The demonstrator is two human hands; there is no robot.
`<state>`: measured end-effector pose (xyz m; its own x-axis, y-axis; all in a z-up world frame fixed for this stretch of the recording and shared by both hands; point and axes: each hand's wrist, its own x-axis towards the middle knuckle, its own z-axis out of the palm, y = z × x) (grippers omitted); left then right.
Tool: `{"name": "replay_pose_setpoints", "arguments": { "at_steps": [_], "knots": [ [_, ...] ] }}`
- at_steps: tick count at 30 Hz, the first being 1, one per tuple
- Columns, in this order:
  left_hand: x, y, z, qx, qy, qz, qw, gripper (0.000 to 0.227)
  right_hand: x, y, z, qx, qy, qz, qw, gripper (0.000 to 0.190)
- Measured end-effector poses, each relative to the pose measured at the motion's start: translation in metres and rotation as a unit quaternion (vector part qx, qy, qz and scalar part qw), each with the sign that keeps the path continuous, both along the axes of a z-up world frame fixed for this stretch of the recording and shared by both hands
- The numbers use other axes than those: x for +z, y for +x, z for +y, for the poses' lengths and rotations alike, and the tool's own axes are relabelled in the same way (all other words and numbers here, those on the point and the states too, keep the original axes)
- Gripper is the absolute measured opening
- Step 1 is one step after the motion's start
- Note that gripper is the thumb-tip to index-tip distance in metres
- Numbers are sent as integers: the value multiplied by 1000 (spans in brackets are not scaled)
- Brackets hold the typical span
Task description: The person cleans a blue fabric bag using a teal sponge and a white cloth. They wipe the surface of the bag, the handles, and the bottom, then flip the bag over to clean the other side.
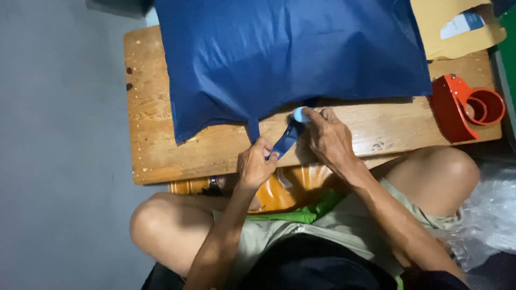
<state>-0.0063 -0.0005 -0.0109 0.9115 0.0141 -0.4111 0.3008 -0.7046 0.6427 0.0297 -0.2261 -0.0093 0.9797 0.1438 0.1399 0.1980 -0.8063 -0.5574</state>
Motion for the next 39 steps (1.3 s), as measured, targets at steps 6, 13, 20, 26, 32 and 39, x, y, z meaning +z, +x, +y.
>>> {"name": "replay_pose_setpoints", "arguments": {
  "at_steps": [6, 13, 20, 26, 32, 39],
  "knots": [
    [9, -31, -7, -40, 3, -252, 967, 13, -4, 11, 5, 131, 167, 45, 976, 40],
    [8, -58, -6, -51, 86, -408, 907, 5, 38, -14, 12, 249, 255, 205, 912, 23],
    [-6, -87, -30, 239, -137, -352, 895, 55, -31, -57, 40, 47, 447, 228, 864, 9],
    [-29, -83, -65, 394, -484, -98, 775, 24, 8, -63, 59, -98, 550, 268, 785, 5],
    [-54, -62, -75, 433, -489, -129, 746, 11, 22, -42, 42, -31, 380, 196, 903, 25],
    [-98, -62, -75, 467, -473, -26, 747, 14, 88, -26, 43, 313, 13, 104, 944, 17]
  ]
}}
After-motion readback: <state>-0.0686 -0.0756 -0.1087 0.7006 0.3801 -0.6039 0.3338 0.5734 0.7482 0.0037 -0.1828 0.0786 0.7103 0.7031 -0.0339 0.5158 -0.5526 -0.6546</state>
